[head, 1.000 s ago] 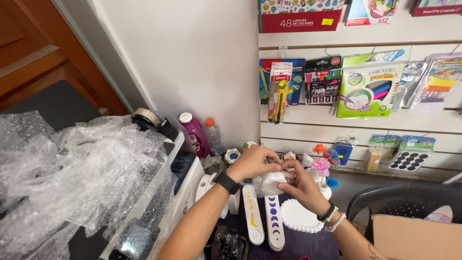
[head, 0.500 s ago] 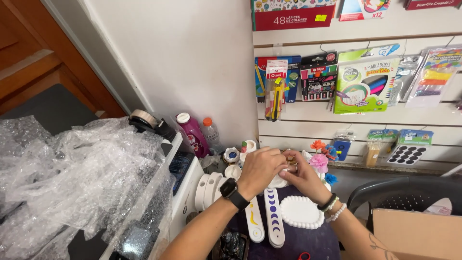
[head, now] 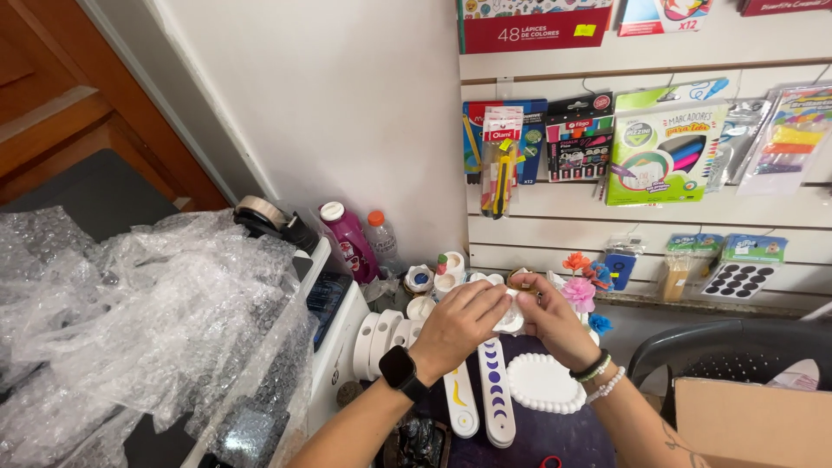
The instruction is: Wrapping small decorative items in bubble wrap and placing them into a cardboard box for shipping.
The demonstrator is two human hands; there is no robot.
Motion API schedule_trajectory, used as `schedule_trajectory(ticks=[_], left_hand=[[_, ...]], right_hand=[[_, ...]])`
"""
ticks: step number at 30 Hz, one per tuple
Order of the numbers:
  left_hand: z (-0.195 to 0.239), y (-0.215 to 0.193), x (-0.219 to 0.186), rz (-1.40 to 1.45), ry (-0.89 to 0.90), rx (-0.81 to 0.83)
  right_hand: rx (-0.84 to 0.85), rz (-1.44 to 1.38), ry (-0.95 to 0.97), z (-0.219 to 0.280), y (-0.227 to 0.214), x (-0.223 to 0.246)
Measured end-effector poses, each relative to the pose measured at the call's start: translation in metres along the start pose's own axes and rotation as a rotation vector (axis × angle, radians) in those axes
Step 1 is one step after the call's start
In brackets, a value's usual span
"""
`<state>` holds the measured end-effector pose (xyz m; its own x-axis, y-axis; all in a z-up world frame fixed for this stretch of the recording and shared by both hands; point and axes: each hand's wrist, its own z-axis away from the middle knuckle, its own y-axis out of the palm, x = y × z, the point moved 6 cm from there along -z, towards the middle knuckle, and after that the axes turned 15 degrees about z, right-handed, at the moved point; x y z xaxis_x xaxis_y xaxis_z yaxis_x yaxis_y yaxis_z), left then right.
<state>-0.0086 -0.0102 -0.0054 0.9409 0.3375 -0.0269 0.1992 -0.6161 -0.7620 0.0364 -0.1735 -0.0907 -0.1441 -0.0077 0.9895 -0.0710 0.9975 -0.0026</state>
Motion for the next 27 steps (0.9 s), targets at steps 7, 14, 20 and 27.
schedule_trajectory(ticks=[7, 14, 20, 27], left_hand=[[0.006, -0.012, -0.009, -0.193, 0.197, -0.236], [0.015, -0.034, 0.026, 0.361, -0.066, -0.234], [0.029, -0.030, 0.058, 0.754, -0.616, -0.151], [0.070, -0.039, 0.062, 0.754, -0.771, -0.139]], right_hand=[[0.055, -0.081, 0.063, -0.016, -0.004, -0.036], [0.002, 0.145, -0.068, -0.004, 0.010, 0.015], [0.053, 0.307, -0.143, -0.001, 0.034, 0.031], [0.188, 0.392, -0.084, -0.013, 0.068, 0.021]])
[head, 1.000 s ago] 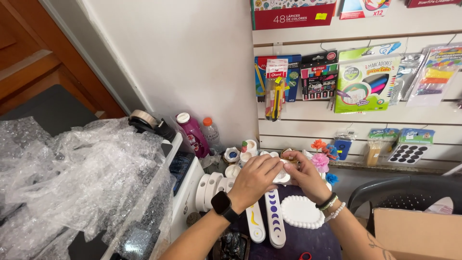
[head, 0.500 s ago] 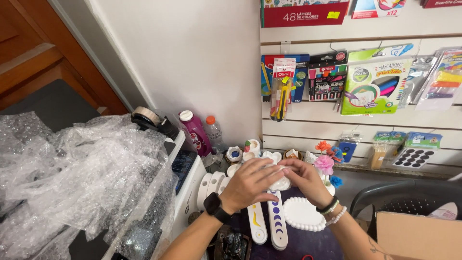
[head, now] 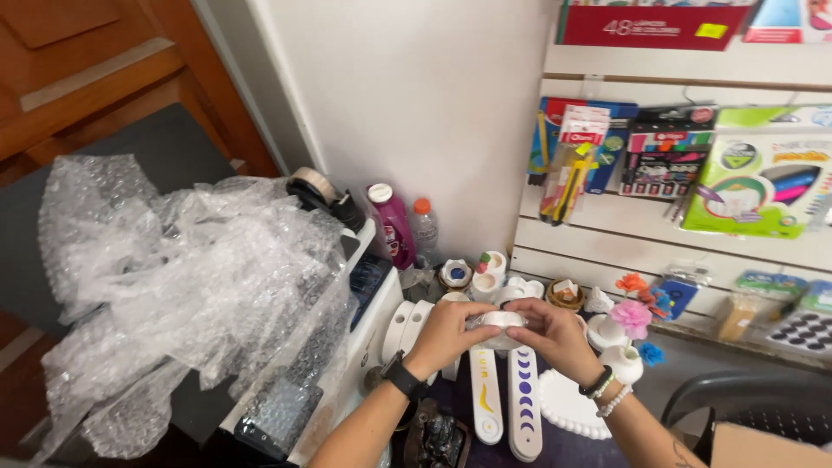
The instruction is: Wrapping small decorative items in bubble wrap and placing them into a cardboard box for shipping.
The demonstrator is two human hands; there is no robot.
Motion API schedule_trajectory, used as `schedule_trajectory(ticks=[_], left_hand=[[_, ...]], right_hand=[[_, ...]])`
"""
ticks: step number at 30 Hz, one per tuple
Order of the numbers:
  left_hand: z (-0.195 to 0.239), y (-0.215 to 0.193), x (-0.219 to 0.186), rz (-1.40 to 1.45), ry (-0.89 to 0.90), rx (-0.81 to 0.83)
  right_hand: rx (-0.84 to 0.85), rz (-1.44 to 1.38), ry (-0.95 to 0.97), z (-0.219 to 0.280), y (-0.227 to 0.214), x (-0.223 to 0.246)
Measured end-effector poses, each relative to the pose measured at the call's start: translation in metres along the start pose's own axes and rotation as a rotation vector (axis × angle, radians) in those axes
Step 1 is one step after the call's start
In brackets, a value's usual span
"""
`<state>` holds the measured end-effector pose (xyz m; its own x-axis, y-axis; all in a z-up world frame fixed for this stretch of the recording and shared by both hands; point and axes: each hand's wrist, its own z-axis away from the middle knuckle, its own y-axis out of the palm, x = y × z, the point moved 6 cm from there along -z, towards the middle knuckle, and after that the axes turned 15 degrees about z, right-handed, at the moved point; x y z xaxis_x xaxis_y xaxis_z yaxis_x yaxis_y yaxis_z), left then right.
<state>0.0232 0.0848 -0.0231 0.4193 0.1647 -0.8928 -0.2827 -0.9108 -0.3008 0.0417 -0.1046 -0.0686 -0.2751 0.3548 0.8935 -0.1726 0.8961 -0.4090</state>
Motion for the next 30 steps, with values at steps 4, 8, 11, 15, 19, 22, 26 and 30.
schedule_trajectory(ticks=[4, 8, 11, 15, 19, 22, 26, 30], left_hand=[[0.018, -0.019, 0.003, -0.001, -0.027, -0.110], [0.046, -0.046, 0.019, -0.082, -0.091, -0.316], [0.060, -0.059, 0.039, -0.091, -0.107, -0.409], [0.068, -0.067, 0.049, -0.044, -0.196, -0.461], [0.075, -0.068, 0.069, -0.005, -0.207, -0.491], [0.077, -0.067, 0.095, -0.019, -0.218, -0.463], [0.081, -0.066, 0.103, 0.034, -0.333, -0.380], [0.082, -0.063, 0.108, 0.024, -0.245, -0.374]], right_hand=[[0.100, 0.041, -0.041, -0.030, 0.022, 0.004], [0.325, 0.099, -0.269, -0.082, 0.050, 0.052], [0.244, -0.019, -0.172, -0.151, 0.079, 0.080], [0.119, 0.268, -0.223, -0.249, 0.139, 0.126], [0.021, 0.538, -0.330, -0.373, 0.215, 0.077], [0.113, 0.589, -0.150, -0.387, 0.230, 0.086], [0.272, 0.592, 0.115, -0.363, 0.223, 0.116], [0.325, 0.242, 0.139, -0.374, 0.233, 0.093]])
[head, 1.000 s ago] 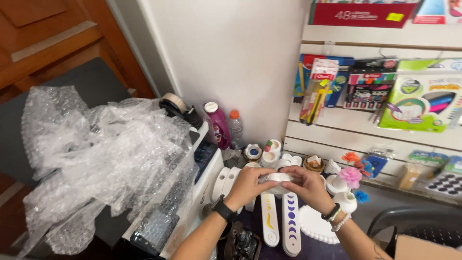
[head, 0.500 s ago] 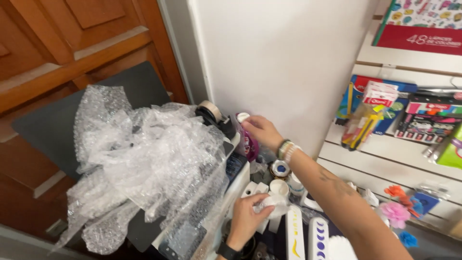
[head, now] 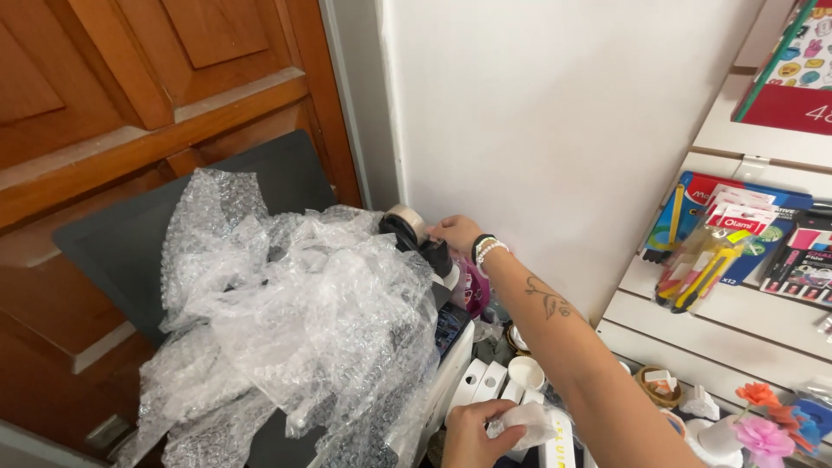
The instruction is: Wrapping small decorative items in bubble wrap and placing them into a cardboard box for shipping.
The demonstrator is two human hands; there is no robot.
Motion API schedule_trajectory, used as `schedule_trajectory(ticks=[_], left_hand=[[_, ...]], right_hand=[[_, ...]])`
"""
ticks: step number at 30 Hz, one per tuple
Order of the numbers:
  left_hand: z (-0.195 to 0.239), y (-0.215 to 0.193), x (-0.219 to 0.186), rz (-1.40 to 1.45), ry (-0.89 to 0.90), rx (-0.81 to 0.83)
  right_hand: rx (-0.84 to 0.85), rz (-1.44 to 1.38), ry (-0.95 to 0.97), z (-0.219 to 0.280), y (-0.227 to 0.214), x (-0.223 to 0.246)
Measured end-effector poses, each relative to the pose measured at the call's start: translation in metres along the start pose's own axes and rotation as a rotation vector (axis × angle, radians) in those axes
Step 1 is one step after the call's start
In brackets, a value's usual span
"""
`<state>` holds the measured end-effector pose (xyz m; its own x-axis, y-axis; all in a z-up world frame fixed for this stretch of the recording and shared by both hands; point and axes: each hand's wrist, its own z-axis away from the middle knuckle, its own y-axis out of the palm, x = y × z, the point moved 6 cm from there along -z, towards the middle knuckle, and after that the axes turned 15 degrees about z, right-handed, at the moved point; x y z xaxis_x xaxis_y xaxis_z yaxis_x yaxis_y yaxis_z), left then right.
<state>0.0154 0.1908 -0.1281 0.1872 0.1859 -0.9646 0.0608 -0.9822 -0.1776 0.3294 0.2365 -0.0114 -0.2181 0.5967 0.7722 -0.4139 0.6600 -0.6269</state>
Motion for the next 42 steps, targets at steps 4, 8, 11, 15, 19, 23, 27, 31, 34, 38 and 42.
schedule_trajectory(ticks=[4, 8, 11, 15, 19, 23, 27, 31, 34, 38, 42], left_hand=[[-0.003, 0.003, 0.002, 0.002, -0.001, 0.004], [-0.002, 0.004, 0.006, 0.034, -0.046, -0.009], [0.000, 0.001, -0.004, 0.058, -0.053, -0.017], [0.001, -0.004, -0.016, 0.093, -0.043, -0.033], [0.000, -0.005, -0.012, 0.057, 0.065, -0.132], [0.000, -0.009, -0.015, 0.073, -0.015, -0.130], [0.002, -0.014, -0.015, 0.065, -0.087, -0.135], [0.003, -0.017, -0.018, 0.102, -0.099, -0.145], [0.006, -0.015, -0.022, 0.089, -0.141, -0.106], [0.006, -0.015, -0.034, 0.104, -0.096, -0.128], [0.007, -0.013, -0.033, 0.119, -0.118, -0.142]], right_hand=[[0.040, -0.320, 0.009, 0.002, 0.009, -0.009], [-0.013, -0.623, 0.052, 0.011, 0.011, -0.017], [-0.032, -0.755, 0.042, 0.012, 0.016, -0.025], [-0.056, -0.957, -0.001, 0.018, 0.018, -0.030], [-0.113, -0.968, -0.033, 0.020, 0.026, -0.043], [-0.186, -0.929, -0.129, 0.019, 0.033, -0.047], [-0.226, -0.721, -0.100, 0.015, 0.040, -0.056], [-0.187, -0.684, -0.058, 0.018, 0.041, -0.058], [-0.149, -0.616, 0.053, 0.028, 0.039, -0.056], [-0.136, -0.606, 0.075, 0.024, 0.040, -0.058], [-0.070, -0.742, 0.183, 0.028, 0.046, -0.059]])
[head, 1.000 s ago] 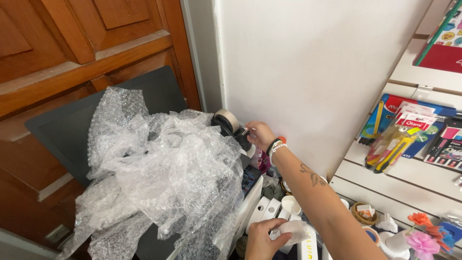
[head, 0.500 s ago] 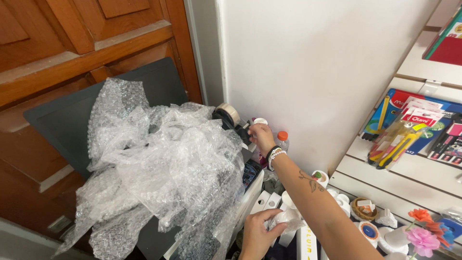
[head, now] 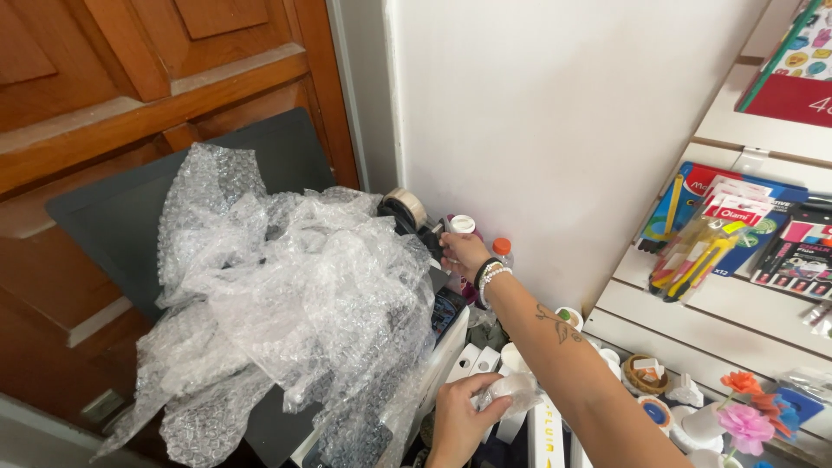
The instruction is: Wrapping small decorative items in bubble wrap and placing them into a cardboard box for shipping.
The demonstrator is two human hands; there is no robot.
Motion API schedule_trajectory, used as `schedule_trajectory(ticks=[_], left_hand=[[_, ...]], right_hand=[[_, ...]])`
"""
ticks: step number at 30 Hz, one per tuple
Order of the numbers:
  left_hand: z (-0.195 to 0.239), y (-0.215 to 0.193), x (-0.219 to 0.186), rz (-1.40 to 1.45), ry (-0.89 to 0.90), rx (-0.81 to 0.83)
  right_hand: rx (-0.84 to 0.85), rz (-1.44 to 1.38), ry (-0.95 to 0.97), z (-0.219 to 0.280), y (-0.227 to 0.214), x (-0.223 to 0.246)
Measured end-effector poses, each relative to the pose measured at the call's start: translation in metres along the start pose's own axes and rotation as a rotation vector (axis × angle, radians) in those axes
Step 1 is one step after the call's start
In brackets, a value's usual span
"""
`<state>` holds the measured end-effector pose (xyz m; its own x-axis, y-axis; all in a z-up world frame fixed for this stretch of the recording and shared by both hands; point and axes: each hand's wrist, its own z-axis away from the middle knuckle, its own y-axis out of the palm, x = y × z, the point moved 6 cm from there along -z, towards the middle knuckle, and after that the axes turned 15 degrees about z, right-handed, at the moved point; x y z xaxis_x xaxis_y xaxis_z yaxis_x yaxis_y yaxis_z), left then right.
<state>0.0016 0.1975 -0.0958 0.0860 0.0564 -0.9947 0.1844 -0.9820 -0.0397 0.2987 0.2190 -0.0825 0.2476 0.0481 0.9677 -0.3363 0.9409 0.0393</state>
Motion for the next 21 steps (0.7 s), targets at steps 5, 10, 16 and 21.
schedule_trajectory(ticks=[5, 10, 16, 21], left_hand=[[0.004, -0.005, 0.000, -0.027, 0.005, -0.025], [0.012, -0.007, -0.015, -0.032, 0.070, -0.025], [0.018, -0.006, -0.022, -0.046, 0.149, -0.057], [0.023, -0.003, -0.040, -0.084, 0.192, -0.040]], right_hand=[[-0.017, 0.055, 0.072, 0.017, 0.001, 0.012], [-0.016, 0.127, 0.083, -0.003, -0.021, -0.007], [0.034, 0.366, 0.068, 0.069, -0.056, -0.005], [0.088, 1.172, -0.597, 0.149, -0.086, 0.038]])
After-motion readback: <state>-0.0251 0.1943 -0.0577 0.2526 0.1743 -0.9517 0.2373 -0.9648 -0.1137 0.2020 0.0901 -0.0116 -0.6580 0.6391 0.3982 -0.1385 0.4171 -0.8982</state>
